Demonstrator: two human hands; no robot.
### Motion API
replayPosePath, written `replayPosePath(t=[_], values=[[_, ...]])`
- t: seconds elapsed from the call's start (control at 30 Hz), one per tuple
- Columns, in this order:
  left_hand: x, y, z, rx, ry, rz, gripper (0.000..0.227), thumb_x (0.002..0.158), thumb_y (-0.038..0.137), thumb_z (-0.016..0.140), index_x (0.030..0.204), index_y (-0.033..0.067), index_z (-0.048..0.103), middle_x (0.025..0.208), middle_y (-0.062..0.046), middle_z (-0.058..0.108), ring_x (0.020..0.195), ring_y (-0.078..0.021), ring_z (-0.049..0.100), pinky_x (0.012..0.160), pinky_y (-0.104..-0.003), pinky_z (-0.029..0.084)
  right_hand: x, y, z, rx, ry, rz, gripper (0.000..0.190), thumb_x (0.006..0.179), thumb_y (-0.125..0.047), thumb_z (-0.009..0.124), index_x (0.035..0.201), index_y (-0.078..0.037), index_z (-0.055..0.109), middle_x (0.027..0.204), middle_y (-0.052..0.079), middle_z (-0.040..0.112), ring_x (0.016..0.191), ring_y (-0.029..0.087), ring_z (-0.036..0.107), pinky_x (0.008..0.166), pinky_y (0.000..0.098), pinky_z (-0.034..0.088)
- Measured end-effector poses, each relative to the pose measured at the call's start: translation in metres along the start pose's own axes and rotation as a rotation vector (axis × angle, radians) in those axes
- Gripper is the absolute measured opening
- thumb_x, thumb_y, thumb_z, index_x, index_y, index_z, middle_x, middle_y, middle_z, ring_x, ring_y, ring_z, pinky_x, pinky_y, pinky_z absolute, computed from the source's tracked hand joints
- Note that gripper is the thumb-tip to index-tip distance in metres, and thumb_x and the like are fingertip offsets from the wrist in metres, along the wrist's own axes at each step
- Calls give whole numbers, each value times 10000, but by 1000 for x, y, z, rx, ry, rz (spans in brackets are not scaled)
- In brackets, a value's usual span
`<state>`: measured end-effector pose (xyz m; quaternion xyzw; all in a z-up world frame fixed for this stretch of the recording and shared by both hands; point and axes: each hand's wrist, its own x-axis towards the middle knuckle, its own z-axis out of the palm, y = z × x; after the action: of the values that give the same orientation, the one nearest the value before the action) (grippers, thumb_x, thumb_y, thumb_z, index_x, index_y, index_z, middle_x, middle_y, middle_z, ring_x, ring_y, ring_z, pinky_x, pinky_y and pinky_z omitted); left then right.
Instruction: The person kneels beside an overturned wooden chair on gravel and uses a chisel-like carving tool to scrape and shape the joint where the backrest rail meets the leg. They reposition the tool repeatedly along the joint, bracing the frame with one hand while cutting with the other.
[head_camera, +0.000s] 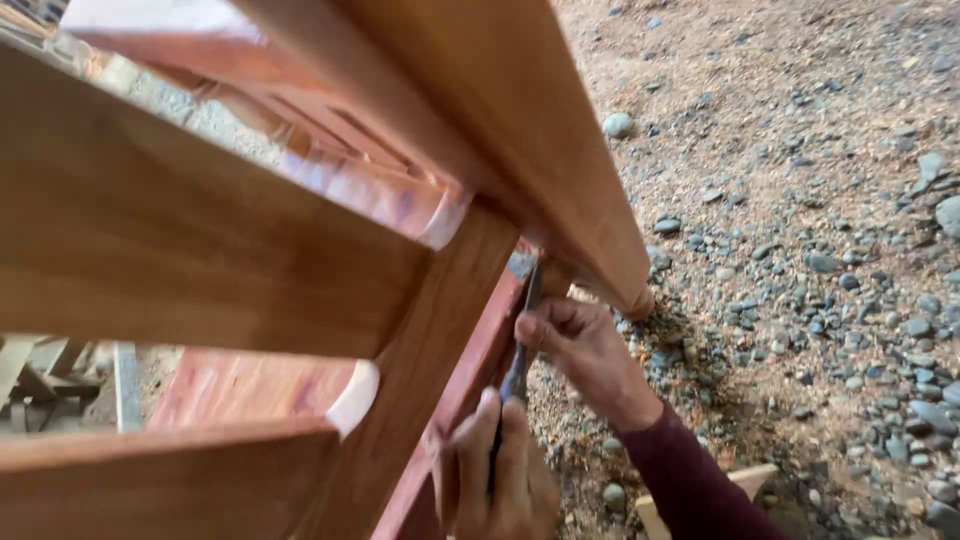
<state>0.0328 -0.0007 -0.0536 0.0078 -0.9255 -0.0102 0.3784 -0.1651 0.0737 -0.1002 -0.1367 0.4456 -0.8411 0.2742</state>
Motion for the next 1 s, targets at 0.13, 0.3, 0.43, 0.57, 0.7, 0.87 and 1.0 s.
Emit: replayPosePath(t=[0.13,0.3,0.43,0.57,0.7,0.87,1.0], values=[[76,4,1,-29,-32,-5,162,931,3,761,1086,-39,737,1116,-168,713,910,-302,698,846,-426,564,-2,2,13,115,32,-89,270,961,-290,729,876,-34,734,785,-3,707,697,69,615,639,253,514],[69,13,-20,-13,-7,29,228,870,4,734,1097,-22,738,1123,-159,707,936,-307,674,917,-490,553,-17,0,17,-68,99,-108,285,976,-270,716,850,-15,734,746,15,705,661,76,607,607,263,498],[73,22,-12,14,26,-12,235,865,9,741,1100,-5,737,1087,-149,702,902,-299,669,855,-473,552,-10,-1,9,115,12,-52,269,949,-275,735,860,-21,738,754,-14,697,673,64,603,630,254,507],[73,15,-4,-6,3,-7,229,864,-8,739,1092,-11,733,1075,-158,698,895,-318,666,801,-442,550,-8,-3,2,173,23,18,283,923,-312,731,857,-38,735,759,-22,710,663,68,614,637,255,519],[69,3,-2,-37,-14,39,221,870,-11,744,1090,-34,729,1092,-162,700,899,-302,656,829,-446,549,-6,1,4,13,29,-30,331,958,-327,750,848,-14,739,745,-12,675,654,59,551,613,245,456],[72,-4,-15,-17,-13,150,244,872,-4,745,1107,-58,707,1125,-172,672,979,-295,656,1013,-513,549,-11,-10,16,-20,34,-54,316,937,-339,733,843,-37,739,767,-26,698,687,49,592,643,246,500],[73,-4,-18,-61,-60,182,250,879,-6,760,1114,-64,698,1155,-189,668,989,-291,653,1050,-527,552,-14,-11,13,14,36,-40,299,924,-335,722,843,-49,752,775,2,725,696,71,643,698,259,566]])
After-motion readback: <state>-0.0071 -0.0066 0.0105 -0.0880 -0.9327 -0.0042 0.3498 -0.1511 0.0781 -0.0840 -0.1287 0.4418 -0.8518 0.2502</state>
